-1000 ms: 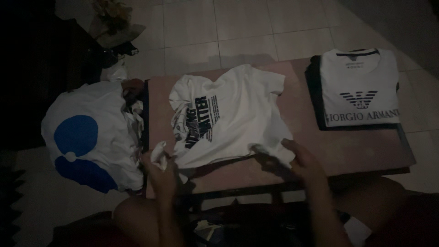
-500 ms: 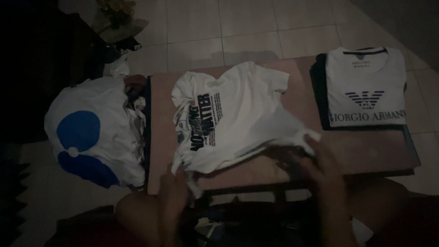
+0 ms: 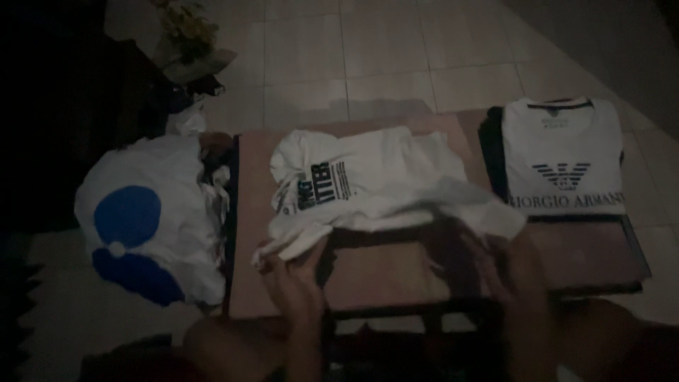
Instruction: The person folds two white t-shirts on a low table. They smooth each shirt, fold the sides and bottom up, then place the finished folds on a growing stack. The shirts are handled one at a time.
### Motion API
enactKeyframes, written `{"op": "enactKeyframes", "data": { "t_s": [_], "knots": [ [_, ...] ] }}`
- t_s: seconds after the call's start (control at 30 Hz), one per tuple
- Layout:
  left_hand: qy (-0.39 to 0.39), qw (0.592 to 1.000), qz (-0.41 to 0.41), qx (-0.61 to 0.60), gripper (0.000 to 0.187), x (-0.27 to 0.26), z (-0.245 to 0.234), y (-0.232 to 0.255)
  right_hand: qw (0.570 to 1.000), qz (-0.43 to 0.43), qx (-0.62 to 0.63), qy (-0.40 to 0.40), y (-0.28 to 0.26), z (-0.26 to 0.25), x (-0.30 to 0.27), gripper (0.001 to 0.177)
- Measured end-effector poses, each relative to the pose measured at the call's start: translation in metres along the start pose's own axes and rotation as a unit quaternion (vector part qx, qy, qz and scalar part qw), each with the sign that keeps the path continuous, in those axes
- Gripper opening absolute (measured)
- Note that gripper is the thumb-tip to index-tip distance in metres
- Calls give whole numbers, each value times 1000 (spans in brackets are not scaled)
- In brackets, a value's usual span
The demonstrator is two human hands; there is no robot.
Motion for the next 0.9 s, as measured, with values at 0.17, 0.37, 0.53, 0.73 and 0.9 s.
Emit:
{"op": "enactKeyframes", "data": {
  "t_s": [0.17,0.37,0.53,0.73,0.9],
  "knots": [
    [49,998,-51,1,48,26,17,-67,989,-82,91,-83,-16,81,17,50],
    [47,969,42,240,41,105,112,-65,987,-149,53,-39,-107,186,100,37],
    [124,797,329,492,38,146,211,23,942,-314,17,-120,-250,271,110,34],
    [282,529,570,562,36,165,280,88,879,-457,90,-101,-360,232,62,6],
    [318,464,626,540,35,158,211,81,807,-504,180,-249,-329,147,34,30]
  ]
}}
Point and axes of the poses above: each hand's wrist, its own x-axis towards the middle knuckle, its own z-axis out of the palm, y = z × x, the point moved 8 cm from there along x, towards the middle knuckle, and after that the axes turned 8 degrees about -z, right-handed, at the moved point
